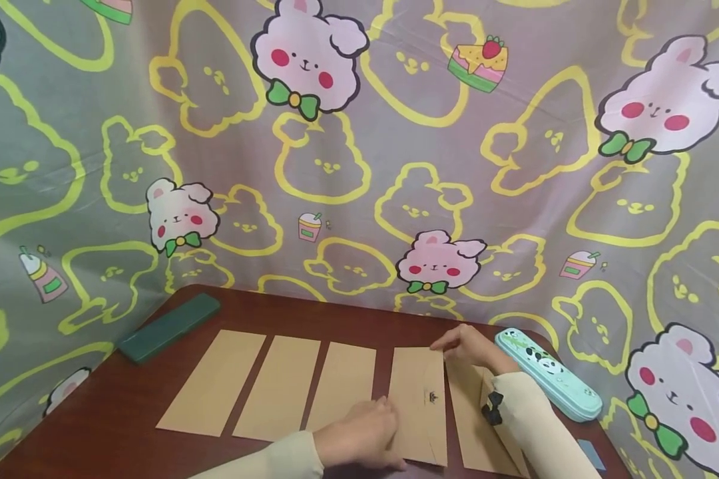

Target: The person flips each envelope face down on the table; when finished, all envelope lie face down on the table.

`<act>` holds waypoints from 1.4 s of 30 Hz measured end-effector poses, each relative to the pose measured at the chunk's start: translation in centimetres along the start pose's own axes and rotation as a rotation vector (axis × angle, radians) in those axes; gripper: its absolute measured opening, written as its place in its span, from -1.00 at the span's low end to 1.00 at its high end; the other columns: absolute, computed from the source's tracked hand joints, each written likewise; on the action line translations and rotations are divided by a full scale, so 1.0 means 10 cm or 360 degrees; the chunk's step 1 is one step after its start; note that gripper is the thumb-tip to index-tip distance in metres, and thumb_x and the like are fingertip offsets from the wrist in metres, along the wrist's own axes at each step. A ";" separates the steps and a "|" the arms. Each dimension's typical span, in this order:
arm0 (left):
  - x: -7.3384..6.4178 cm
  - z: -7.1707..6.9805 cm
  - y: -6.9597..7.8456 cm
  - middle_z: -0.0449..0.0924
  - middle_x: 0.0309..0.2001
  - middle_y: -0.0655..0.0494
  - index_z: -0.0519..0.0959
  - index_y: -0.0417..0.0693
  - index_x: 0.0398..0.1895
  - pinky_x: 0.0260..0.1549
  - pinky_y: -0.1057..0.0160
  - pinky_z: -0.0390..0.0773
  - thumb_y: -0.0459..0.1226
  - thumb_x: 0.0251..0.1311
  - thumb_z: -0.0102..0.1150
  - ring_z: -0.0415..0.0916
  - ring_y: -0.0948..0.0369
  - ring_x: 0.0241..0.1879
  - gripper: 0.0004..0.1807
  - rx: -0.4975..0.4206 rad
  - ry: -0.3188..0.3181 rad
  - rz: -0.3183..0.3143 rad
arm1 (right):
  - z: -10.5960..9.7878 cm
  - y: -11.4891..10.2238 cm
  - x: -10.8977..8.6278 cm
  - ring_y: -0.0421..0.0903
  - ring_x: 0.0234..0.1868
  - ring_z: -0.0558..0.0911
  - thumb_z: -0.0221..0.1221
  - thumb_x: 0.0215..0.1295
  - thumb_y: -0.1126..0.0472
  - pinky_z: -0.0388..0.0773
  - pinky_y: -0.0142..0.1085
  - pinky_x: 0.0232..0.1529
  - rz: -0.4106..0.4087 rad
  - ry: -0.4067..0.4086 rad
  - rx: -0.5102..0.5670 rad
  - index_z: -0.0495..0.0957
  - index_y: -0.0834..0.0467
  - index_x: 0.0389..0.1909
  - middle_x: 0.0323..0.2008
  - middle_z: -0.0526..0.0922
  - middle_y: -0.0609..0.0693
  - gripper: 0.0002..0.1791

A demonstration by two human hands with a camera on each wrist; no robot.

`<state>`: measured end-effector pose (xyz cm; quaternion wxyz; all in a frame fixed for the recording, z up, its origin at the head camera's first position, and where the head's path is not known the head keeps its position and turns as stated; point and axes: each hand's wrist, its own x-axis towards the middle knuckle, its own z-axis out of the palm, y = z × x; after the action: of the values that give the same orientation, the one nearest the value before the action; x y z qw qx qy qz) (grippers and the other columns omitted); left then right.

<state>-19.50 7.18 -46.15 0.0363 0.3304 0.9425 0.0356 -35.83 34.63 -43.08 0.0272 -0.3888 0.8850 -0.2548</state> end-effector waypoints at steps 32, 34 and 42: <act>-0.33 -0.73 -0.15 0.73 -0.17 0.38 0.64 0.11 0.16 -0.34 0.33 0.55 0.39 0.20 0.15 0.61 0.45 -0.23 -0.29 -0.0709 0.0185 -0.0129 | 0.08 -0.42 0.35 -0.17 -0.05 0.71 0.18 0.51 0.05 0.70 -0.10 -0.03 0.0317 -0.0011 0.0644 0.68 0.12 0.12 0.11 0.75 0.12 -0.67; -0.30 -0.73 -0.10 0.71 -0.33 0.41 0.70 0.10 0.00 -0.43 0.42 0.49 0.30 0.23 0.21 0.55 0.51 -0.37 -0.44 -0.0737 0.0226 -0.0082 | 0.09 -0.42 0.35 -0.17 -0.05 0.72 0.18 0.51 0.07 0.70 -0.12 -0.06 0.0293 -0.0001 0.0646 0.66 0.19 0.14 0.08 0.76 0.09 -0.65; -0.24 -0.63 -0.06 0.48 -0.75 0.46 0.65 0.14 -0.65 -0.59 0.48 0.43 -0.02 0.25 0.28 0.33 0.52 -0.73 -0.67 -0.0847 0.0257 0.0012 | 0.10 -0.41 0.36 -0.07 -0.04 0.74 0.14 0.54 0.10 0.70 -0.18 -0.09 0.0263 -0.0003 0.0670 0.60 0.21 0.20 0.16 0.65 0.37 -0.63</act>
<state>-18.57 4.98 -39.84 0.0465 0.3090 0.8985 0.3082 -35.31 29.30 -41.45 0.1295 -0.3011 0.8410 -0.4304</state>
